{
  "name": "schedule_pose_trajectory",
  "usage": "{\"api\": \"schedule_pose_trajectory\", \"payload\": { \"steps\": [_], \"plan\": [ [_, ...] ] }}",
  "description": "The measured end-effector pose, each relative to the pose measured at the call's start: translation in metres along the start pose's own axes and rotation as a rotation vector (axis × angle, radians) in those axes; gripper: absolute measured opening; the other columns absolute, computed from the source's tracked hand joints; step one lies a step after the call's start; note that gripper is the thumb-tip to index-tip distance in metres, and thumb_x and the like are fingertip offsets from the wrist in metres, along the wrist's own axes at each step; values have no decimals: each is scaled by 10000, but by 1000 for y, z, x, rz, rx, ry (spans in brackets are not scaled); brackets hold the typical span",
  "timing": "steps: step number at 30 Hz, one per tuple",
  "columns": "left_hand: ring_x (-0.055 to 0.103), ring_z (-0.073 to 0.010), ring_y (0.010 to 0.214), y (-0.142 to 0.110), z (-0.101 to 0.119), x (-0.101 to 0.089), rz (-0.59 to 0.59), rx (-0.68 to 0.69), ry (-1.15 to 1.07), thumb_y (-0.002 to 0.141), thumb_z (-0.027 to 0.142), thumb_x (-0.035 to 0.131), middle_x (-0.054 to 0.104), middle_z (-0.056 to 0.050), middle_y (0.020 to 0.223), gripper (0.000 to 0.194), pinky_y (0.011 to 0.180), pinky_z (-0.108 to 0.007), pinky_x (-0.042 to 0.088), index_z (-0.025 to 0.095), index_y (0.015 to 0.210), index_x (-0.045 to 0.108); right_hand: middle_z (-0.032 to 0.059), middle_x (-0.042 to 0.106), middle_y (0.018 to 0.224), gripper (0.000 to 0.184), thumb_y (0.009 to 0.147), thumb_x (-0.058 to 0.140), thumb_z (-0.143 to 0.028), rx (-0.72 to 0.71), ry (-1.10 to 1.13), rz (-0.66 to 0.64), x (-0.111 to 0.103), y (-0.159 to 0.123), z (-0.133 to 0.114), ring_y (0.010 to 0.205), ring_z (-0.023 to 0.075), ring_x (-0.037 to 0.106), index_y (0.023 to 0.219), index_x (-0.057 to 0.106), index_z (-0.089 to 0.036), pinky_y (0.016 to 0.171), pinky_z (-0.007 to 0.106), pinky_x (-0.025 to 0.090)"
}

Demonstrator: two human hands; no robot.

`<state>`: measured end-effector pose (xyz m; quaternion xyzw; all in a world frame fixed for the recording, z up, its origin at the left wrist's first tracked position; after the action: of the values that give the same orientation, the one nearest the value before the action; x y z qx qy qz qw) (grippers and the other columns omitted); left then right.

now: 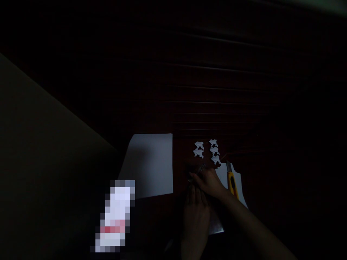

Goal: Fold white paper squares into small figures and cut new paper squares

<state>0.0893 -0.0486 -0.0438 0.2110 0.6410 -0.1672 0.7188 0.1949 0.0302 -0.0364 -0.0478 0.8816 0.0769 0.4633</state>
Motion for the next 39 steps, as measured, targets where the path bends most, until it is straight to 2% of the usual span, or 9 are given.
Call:
{"api": "schedule_pose_trajectory", "payload": {
  "steps": [7, 13, 17, 20, 31, 39],
  "plan": [
    [401, -329, 1260, 0, 0, 0, 2, -4, 4, 811, 187, 526, 534, -186, 1281, 389, 1040, -485, 334, 78, 1177, 599, 63, 695, 733, 315, 904, 449, -386, -2, 8, -24, 1, 1, 1, 654, 163, 648, 767, 638, -173, 599, 233, 432],
    [402, -321, 1265, 0, -1, 2, 17, -6, 3, 806, 185, 525, 530, -186, 1293, 395, 1049, -466, 334, 72, 1177, 600, 64, 706, 774, 292, 903, 454, -383, -4, 26, 34, -2, 1, 1, 717, 182, 663, 814, 650, -184, 630, 245, 447],
    [358, -313, 1298, 0, -3, 2, 44, -3, 6, 807, 188, 521, 485, -200, 1337, 438, 1077, -435, 303, 37, 1217, 562, 53, 688, 709, 321, 911, 437, -377, 16, 13, 65, -5, 1, 5, 659, 171, 655, 754, 629, -174, 590, 238, 432],
    [369, -309, 1291, 1, -3, 1, 22, 12, -1, 807, 176, 519, 490, -205, 1331, 415, 1080, -439, 297, 41, 1195, 582, 57, 688, 728, 291, 906, 444, -358, 10, 4, 71, -4, 1, 7, 666, 171, 650, 784, 628, -168, 606, 239, 434],
    [372, -304, 1291, 0, -2, 0, 32, -9, -6, 798, 162, 521, 496, -178, 1334, 403, 1062, -449, 326, 79, 1185, 599, 58, 688, 713, 308, 913, 428, -357, 8, -33, 39, -5, 0, 6, 663, 171, 649, 782, 634, -169, 615, 241, 432],
    [369, -294, 1294, 1, -2, 0, 26, -19, -1, 804, 150, 506, 491, -182, 1338, 396, 1071, -427, 317, 60, 1179, 598, 68, 696, 726, 295, 897, 448, -358, 19, -32, 25, -4, 0, 6, 666, 178, 650, 783, 644, -169, 617, 247, 438]
  ]
}}
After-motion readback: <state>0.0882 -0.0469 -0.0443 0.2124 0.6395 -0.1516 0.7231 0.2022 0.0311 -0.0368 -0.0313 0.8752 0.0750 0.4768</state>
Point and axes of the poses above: each hand's wrist, its own y-axis towards the middle knuckle, its own x-axis out of the palm, z = x × y, the point moved 1 cm from there along y, towards the middle knuckle
